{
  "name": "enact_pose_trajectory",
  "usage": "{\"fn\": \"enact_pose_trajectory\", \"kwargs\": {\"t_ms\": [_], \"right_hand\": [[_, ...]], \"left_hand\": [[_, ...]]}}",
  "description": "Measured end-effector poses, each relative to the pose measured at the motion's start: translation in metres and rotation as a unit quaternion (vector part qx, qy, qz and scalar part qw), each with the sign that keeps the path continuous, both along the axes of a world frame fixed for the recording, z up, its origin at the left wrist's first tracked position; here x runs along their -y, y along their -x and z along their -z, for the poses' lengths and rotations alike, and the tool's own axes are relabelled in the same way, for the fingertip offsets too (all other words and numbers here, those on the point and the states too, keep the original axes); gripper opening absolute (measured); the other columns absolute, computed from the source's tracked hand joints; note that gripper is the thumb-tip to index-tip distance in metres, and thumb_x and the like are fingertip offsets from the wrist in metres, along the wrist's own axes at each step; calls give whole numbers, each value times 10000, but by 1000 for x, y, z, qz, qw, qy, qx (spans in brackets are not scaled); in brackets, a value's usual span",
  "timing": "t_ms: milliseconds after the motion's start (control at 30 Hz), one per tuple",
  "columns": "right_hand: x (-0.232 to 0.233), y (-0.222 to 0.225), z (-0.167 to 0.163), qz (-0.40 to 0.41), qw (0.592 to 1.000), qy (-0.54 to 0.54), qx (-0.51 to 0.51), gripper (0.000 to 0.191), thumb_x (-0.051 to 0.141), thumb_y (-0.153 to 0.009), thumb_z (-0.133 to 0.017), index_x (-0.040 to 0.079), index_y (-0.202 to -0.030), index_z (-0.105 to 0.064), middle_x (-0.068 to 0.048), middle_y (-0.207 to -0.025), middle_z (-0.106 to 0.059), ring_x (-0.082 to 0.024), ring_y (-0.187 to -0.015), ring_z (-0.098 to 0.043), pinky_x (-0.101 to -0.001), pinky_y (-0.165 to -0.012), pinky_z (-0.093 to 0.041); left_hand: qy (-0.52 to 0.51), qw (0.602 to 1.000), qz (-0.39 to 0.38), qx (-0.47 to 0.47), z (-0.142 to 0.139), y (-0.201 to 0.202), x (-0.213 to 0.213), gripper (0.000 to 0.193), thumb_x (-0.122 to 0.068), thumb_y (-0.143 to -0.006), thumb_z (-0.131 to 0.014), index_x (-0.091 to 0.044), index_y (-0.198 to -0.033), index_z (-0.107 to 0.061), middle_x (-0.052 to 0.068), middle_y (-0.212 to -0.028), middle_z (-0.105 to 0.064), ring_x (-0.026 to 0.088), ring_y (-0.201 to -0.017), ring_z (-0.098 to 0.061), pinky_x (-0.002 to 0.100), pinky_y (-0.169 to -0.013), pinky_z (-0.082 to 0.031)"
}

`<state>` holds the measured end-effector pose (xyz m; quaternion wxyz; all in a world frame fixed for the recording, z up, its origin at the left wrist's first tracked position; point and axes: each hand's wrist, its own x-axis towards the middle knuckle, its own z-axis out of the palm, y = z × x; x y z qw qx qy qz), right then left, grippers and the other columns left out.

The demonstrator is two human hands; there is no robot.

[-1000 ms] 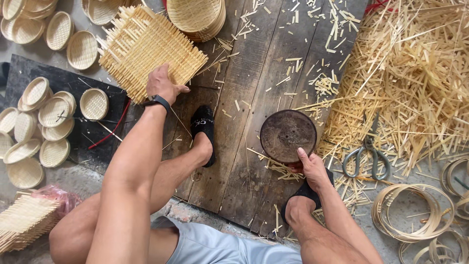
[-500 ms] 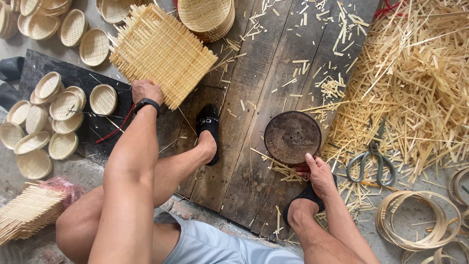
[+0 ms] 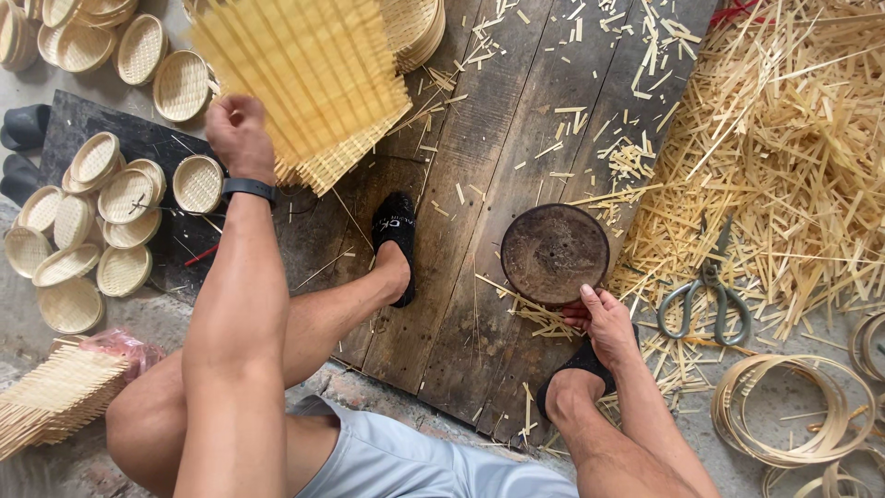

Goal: The person repeatedly places a circular bamboo frame onto a flat woven mat, trims the excess mat with shears, and stacks the finished pieces. The person handles bamboo mats, frames, and shears throughout the clip.

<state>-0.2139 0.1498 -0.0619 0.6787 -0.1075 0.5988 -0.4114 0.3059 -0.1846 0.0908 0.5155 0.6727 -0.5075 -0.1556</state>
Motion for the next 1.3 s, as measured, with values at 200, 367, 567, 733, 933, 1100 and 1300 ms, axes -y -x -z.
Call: {"fn": "enact_pose_trajectory", "kwargs": {"t_ms": [200,367,567,733,933,1100,1300], "right_hand": [[10,5,-24,44,989,12,-141,392,360,-1017,-597,-11,-1144,-597,-116,-970,-657,-220,-846,-663,-384,-760,-583],[13,39,-36,145,977,154,2,438,407,-1034,-541,10,-1205,-609,-65,-1010,-651,-147,-877,-653,-292,-752,-566],[14,41,-9,73,983,55,-157,305,85,-891,-787,12,-1095,-572,-46,-898,-675,-112,-767,-646,-234,-626,-516],[8,38,11,76,983,34,-164,301,38,-877,-787,31,-1076,-561,-46,-878,-682,-101,-770,-666,-214,-616,-532],[5,35,1,113,986,50,-109,316,36,-864,-791,14,-1072,-554,-49,-873,-689,-113,-758,-666,-222,-610,-542],[-6,31,-7,131,981,40,-140,326,47,-856,-785,20,-1106,-578,-56,-905,-694,-110,-768,-672,-233,-638,-568],[-106,110,-9,243,833,79,-490,357,130,-902,-835,37,-1159,-605,-52,-983,-672,-132,-857,-652,-281,-800,-574]], "left_hand": [[-26,963,148,-223,-26,89,-18,260,-107,-1014,-744,-53,-1166,-539,15,-972,-650,98,-860,-631,218,-765,-584],[-256,865,265,-341,58,228,-110,250,-13,-866,-774,-36,-1094,-676,13,-900,-715,86,-787,-689,257,-741,-615],[-379,869,279,-152,134,276,-178,225,-59,-848,-828,-10,-1025,-697,27,-850,-728,71,-742,-645,250,-673,-556],[-396,855,302,-144,152,269,-177,274,-115,-820,-854,1,-1008,-693,15,-832,-716,58,-725,-631,239,-645,-549],[-397,857,289,-157,153,271,-178,331,-102,-793,-869,26,-1045,-697,47,-868,-735,79,-754,-660,245,-673,-569],[-405,850,299,-156,148,271,-184,453,-112,-795,-858,36,-1176,-662,103,-988,-770,120,-850,-730,256,-752,-606],[-372,886,269,-60,132,271,-205,735,-217,-818,-868,19,-1407,-498,157,-1105,-698,189,-931,-704,306,-781,-596]]}}
